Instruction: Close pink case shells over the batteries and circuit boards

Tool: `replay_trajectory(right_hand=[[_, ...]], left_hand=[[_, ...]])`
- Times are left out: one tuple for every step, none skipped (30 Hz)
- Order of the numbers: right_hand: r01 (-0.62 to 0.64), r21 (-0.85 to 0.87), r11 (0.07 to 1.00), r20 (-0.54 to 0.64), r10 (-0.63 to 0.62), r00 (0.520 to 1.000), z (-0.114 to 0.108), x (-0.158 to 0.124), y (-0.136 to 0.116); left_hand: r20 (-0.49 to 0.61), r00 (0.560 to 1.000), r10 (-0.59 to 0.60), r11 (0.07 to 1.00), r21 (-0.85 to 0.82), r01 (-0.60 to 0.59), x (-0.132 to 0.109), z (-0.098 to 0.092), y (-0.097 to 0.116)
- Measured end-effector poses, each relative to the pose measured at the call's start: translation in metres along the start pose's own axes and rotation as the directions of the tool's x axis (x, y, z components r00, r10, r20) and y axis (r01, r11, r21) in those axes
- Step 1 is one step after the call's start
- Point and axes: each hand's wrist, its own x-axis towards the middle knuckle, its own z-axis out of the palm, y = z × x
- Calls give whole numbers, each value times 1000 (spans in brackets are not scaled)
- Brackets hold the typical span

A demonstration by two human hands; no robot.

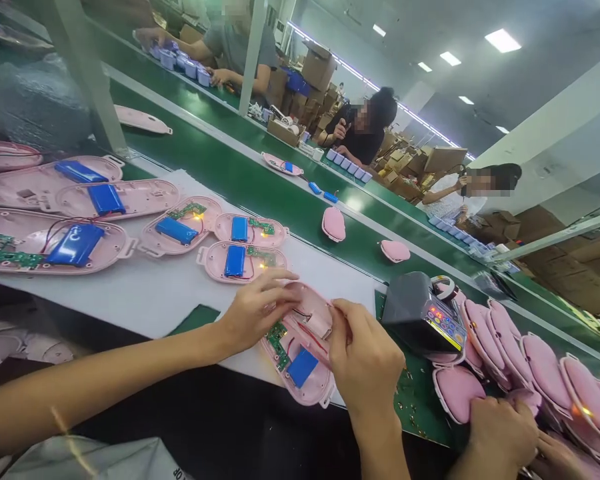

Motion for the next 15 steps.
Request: replay_trajectory(right_hand=[[-58, 45, 997, 15, 57, 998, 2, -2, 1], [-125, 85, 989, 27, 123, 992, 6, -4, 2], [-190, 118, 975, 35, 187, 982, 9, -6, 3], [-248, 146, 958, 40, 245, 969, 13, -7, 5], [-298, 164, 941, 38, 296, 955, 17, -8, 7], [-333, 175, 926, 38, 332, 942, 21, -8, 8], [-350, 183, 919, 50, 347, 937, 24, -7, 9], [-355, 188, 916, 83, 345, 935, 27, -6, 10], [-354, 187, 916, 137, 332, 933, 29, -3, 9], [-350, 184, 918, 203, 313, 928, 31, 0, 8], [-344, 179, 922, 266, 291, 919, 32, 4, 7], [-338, 175, 925, 324, 270, 907, 34, 8, 5], [-339, 175, 924, 371, 257, 892, 36, 12, 3], [-347, 182, 920, 406, 251, 879, 38, 15, 1], [-360, 196, 912, 431, 250, 867, 40, 18, 0]], left_hand=[[4, 994, -109, 988, -109, 109, 0, 0, -2], [36, 970, -239, 944, -225, 241, 1, -1, -3], [99, 926, -363, 867, -328, 375, 2, -2, -4], [177, 874, -453, 780, -397, 484, 4, -3, -6], [242, 831, -502, 710, -432, 555, 5, -4, -7], [279, 805, -524, 674, -441, 592, 7, -5, -8], [288, 796, -532, 667, -437, 604, 8, -5, -9], [277, 797, -536, 673, -430, 602, 8, -5, -10], [264, 801, -538, 679, -427, 597, 8, -5, -11], [260, 804, -535, 682, -428, 593, 8, -5, -11], [263, 809, -526, 685, -432, 586, 7, -4, -11], [267, 816, -512, 693, -433, 577, 6, -4, -11], [268, 824, -499, 704, -430, 566, 6, -4, -10], [265, 830, -490, 714, -425, 557, 5, -4, -9], [262, 833, -488, 721, -417, 554, 4, -4, -8]])
